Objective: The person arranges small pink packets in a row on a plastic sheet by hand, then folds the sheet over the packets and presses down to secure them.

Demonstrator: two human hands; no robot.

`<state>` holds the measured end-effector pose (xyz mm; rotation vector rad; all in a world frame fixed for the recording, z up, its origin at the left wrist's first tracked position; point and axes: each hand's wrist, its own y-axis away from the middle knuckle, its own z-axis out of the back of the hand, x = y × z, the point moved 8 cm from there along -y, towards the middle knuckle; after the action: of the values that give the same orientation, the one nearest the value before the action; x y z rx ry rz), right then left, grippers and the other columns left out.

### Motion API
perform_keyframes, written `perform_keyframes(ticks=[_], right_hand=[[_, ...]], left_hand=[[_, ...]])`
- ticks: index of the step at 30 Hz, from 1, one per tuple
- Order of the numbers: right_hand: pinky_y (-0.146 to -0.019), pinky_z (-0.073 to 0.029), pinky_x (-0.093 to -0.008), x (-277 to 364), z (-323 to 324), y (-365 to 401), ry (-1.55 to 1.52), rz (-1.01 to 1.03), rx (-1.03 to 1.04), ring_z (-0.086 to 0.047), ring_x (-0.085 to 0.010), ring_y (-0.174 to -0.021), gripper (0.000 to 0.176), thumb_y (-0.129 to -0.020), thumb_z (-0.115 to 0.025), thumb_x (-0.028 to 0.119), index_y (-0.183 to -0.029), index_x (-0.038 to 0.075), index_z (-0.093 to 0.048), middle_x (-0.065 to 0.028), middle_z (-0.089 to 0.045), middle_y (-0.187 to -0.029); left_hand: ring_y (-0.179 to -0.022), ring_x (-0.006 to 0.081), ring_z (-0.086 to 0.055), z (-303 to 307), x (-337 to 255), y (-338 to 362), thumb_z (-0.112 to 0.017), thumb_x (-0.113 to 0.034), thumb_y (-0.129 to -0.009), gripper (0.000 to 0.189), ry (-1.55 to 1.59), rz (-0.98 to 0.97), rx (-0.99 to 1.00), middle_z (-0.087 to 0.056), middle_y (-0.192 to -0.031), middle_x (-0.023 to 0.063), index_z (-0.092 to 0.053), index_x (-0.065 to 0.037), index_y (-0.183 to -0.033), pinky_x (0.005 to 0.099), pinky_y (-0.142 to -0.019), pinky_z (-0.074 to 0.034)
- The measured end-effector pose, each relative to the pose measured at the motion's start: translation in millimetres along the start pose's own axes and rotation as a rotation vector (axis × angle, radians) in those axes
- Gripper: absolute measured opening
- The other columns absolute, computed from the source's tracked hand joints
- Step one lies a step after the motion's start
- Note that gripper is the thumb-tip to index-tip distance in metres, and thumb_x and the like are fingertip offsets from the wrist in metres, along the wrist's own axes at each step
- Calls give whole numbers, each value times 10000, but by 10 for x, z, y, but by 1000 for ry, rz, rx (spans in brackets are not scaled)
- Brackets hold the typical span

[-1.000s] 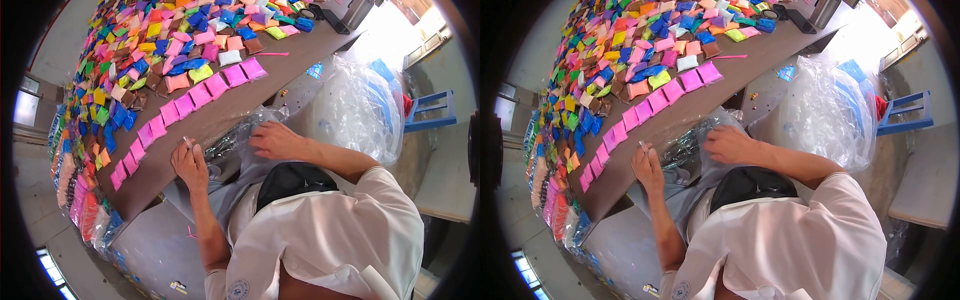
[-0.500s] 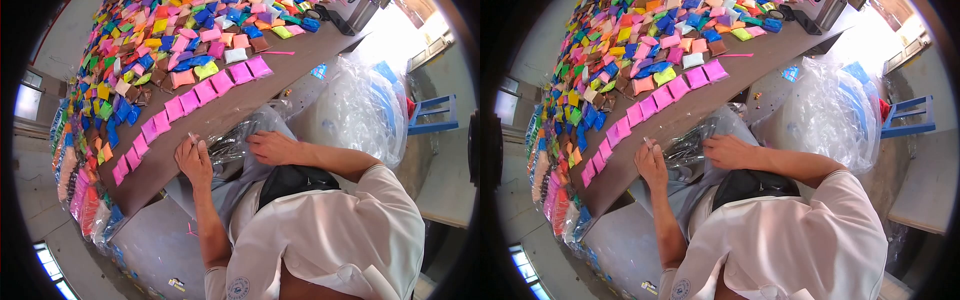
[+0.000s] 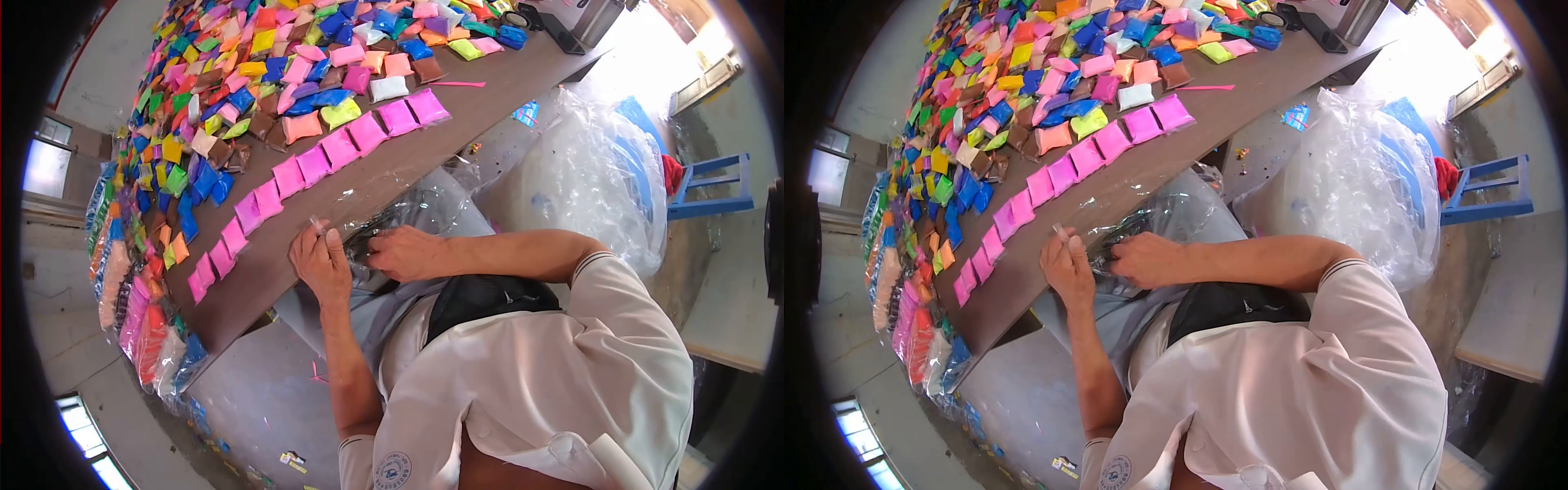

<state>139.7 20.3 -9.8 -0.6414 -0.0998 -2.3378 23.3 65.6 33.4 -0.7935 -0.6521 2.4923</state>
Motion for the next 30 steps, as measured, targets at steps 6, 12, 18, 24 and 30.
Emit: perform_keyframes(ticks=[6, 12, 18, 24, 30], right_hand=[[-815, -540, -407, 73, 93, 111, -9, 142, -214, -604, -307, -977, 334, -730, -674, 108, -1054, 35, -648, -132, -602, -1029], [-866, -516, -418, 152, 215, 118, -46, 180, -209, -604, -330, -979, 341, -767, -642, 94, -1094, 6, -604, -147, -613, -1053], [-838, -525, -451, -7, -14, 97, -139, 39, -114, -626, -360, -949, 227, -809, -616, 127, -1004, 11, -602, -153, -621, -952], [-814, -548, -433, -203, 186, 359, 71, -65, -128, -641, -319, -951, 250, -784, -622, 150, -1018, 62, -634, -124, -641, -974], [-780, -574, -398, -236, 175, 455, 106, -48, -93, -648, -300, -994, 340, -779, -592, 110, -1115, 82, -636, -105, -665, -1065]], left_hand=[[-1033, 326, -590, -11, -22, -10, -522, -268, -1003, 328, -13, 7, -9, -673, -1072, 94, -692, 5, -938, 457, -926, -421], [-1038, 320, -591, -12, -35, -2, -522, -255, -1000, 319, -31, 14, 0, -671, -1078, 88, -695, 6, -938, 458, -926, -422], [-1036, 318, -590, -3, -41, 1, -513, -261, -1010, 323, -32, -7, -8, -668, -1078, 92, -693, 5, -972, 450, -921, -424], [-1034, 315, -590, 2, -52, 4, -503, -269, -1020, 330, -51, -3, -6, -668, -1072, 93, -690, 1, -992, 439, -924, -424], [-1050, 317, -580, 14, -47, -15, -530, -295, -1001, 355, 11, 3, 15, -673, -1101, 88, -683, -2, -873, 445, -942, -409]])
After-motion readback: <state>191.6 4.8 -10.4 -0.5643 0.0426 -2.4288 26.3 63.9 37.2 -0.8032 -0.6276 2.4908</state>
